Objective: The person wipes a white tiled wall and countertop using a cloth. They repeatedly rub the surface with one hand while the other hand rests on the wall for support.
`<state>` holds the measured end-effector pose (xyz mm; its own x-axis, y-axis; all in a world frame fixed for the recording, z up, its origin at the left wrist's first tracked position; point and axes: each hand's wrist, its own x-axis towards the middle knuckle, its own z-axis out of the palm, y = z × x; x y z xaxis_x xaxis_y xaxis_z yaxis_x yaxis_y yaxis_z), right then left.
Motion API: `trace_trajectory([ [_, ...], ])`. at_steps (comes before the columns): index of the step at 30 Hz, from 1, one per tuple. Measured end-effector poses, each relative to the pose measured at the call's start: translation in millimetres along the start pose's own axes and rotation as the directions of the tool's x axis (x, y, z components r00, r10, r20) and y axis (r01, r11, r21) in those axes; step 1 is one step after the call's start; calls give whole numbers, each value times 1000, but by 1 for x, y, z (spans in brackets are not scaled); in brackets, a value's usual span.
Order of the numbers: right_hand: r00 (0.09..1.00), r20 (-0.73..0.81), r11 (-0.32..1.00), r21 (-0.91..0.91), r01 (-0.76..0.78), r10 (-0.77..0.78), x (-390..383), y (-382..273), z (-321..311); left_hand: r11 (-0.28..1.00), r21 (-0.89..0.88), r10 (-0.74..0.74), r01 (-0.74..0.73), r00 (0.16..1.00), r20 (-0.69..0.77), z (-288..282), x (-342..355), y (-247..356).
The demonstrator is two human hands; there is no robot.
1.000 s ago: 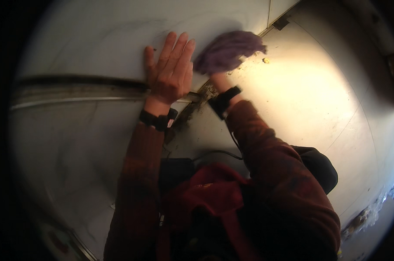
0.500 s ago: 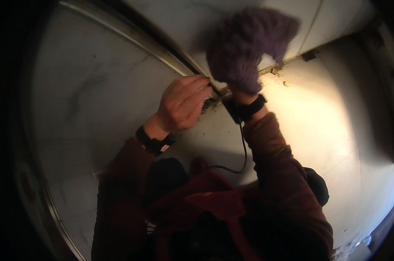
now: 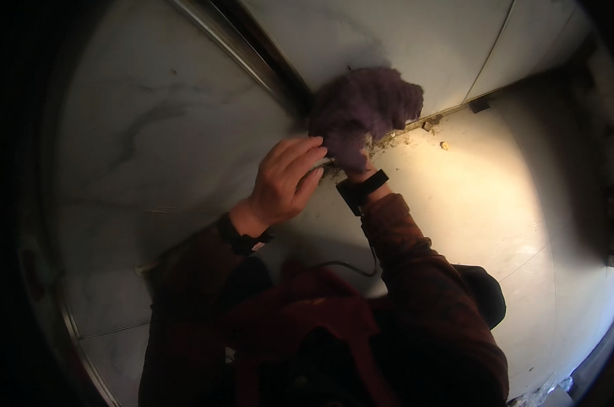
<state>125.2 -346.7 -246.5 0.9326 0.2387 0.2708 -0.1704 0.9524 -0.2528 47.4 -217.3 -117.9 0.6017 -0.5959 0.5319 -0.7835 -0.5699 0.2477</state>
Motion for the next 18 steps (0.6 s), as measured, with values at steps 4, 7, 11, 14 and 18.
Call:
trace_trajectory([
  [4, 973, 173, 232, -951, 206, -155, 19, -17, 0, 993, 13, -112, 114, 988, -110, 7, -3, -11],
  [7, 886, 434, -981, -166, -101, -165, 19, -14, -2, 980, 42, -184, 194, 967, -179, 8, -10, -17],
  [11, 905, 396, -930, -368, 1, -156, 16, -6, -9, 988, 37, -136, 147, 969, -204, 7, -21, -26],
  [14, 893, 438, -989, -141, -45, -103, 19, -10, -15, 991, 30, -121, 130, 969, -213, 8, -27, -29],
  [18, 772, 597, -975, -175, -140, -217, 20, -20, -13, 992, 18, -116, 123, 966, -233, 9, -31, -30],
])
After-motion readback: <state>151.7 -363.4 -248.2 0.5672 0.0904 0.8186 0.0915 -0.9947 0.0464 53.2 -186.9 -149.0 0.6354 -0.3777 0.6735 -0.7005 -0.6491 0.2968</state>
